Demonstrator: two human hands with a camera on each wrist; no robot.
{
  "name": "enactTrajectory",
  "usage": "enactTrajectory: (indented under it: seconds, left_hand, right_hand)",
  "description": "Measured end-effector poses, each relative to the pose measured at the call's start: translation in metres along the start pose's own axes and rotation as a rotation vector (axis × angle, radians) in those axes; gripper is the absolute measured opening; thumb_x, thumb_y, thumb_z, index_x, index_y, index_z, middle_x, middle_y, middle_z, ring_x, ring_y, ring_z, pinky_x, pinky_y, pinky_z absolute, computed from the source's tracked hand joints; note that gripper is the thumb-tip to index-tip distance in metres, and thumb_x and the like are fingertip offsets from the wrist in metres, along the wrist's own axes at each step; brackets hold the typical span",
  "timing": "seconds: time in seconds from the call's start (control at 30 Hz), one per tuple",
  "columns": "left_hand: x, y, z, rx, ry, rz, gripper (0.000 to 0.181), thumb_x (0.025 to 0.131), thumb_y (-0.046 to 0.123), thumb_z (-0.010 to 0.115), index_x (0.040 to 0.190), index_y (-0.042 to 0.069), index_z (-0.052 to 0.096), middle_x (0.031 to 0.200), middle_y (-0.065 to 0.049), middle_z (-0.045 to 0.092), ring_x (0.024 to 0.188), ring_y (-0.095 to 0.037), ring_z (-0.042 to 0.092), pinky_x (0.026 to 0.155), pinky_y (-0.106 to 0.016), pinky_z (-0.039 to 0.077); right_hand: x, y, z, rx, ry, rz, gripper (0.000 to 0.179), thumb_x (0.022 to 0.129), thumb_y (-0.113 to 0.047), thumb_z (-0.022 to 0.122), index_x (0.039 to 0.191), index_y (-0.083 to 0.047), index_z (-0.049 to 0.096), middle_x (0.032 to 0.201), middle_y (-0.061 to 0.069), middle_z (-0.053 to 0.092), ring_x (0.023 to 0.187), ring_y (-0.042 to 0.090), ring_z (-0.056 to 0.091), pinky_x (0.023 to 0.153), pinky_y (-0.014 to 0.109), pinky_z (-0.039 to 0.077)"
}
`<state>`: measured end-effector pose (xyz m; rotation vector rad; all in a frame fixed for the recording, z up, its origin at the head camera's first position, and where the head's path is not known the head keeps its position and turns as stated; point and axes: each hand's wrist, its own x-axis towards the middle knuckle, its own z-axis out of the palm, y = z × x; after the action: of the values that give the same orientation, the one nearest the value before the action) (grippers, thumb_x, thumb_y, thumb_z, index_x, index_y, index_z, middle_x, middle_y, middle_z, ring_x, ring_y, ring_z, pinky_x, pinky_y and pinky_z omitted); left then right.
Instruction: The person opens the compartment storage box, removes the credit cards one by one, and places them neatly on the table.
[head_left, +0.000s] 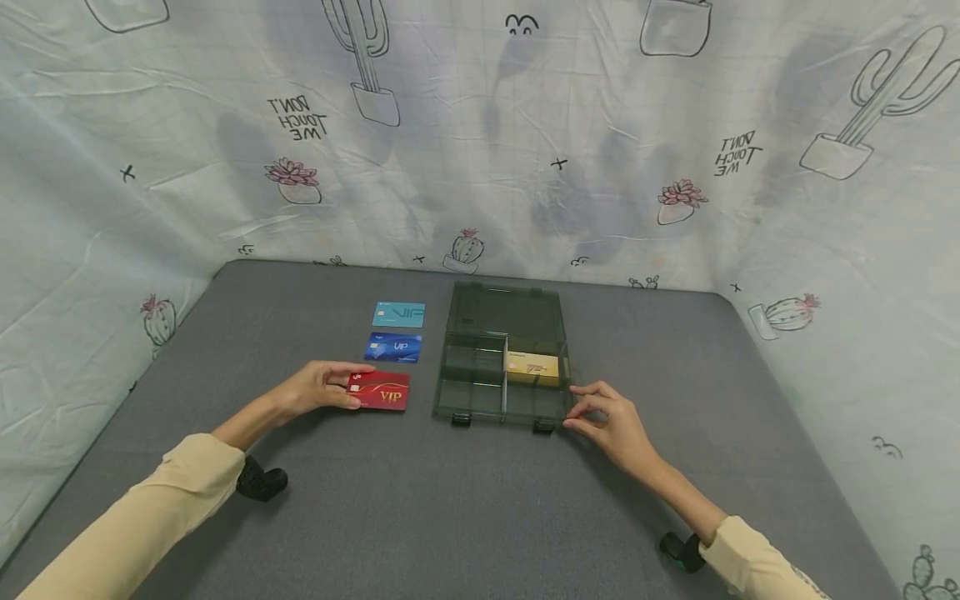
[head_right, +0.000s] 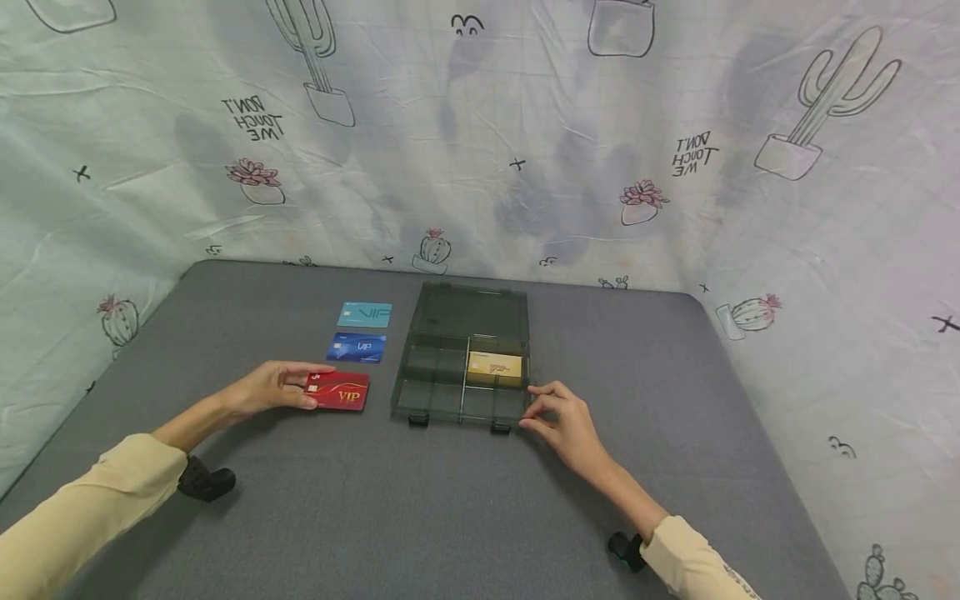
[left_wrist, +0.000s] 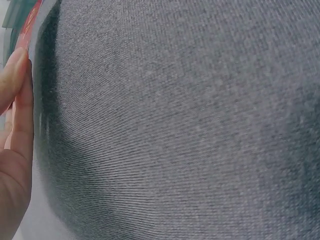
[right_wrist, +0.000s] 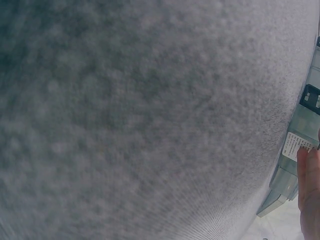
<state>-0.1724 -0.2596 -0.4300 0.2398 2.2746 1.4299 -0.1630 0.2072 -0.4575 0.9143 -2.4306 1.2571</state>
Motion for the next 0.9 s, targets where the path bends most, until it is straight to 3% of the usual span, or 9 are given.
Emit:
enactTrajectory:
  seconds: [0.57,0.9]
  left_hand:
    - [0.009,0.004,0.005,0.045,-0.002,0.007,0.063,0.089,0.014,0.070,0.142,-0.003,0.042,0.136,-0.031,0.046,0.120,-0.039,0.048,0.096,-0.049,0.043]
    - [0.014,0.004,0.007,0.047,-0.011,0.027,0.061,0.088,0.010,0.070,0.140,-0.006,0.042,0.129,-0.029,0.053,0.115,-0.035,0.052,0.094,-0.045,0.044]
  right_hand:
    - [-0.001,0.000,0.000,-0.003,-0.006,0.021,0.019,0.070,0.007,0.079,0.077,-0.007,0.069,0.101,0.018,0.061,0.090,0.034,0.065,0.066,0.032,0.057]
    - [0.000,0.000,0.001,0.001,-0.008,0.025,0.018,0.070,0.007,0.079,0.077,-0.007,0.069,0.102,0.018,0.061,0.089,0.033,0.065,0.065,0.031,0.057]
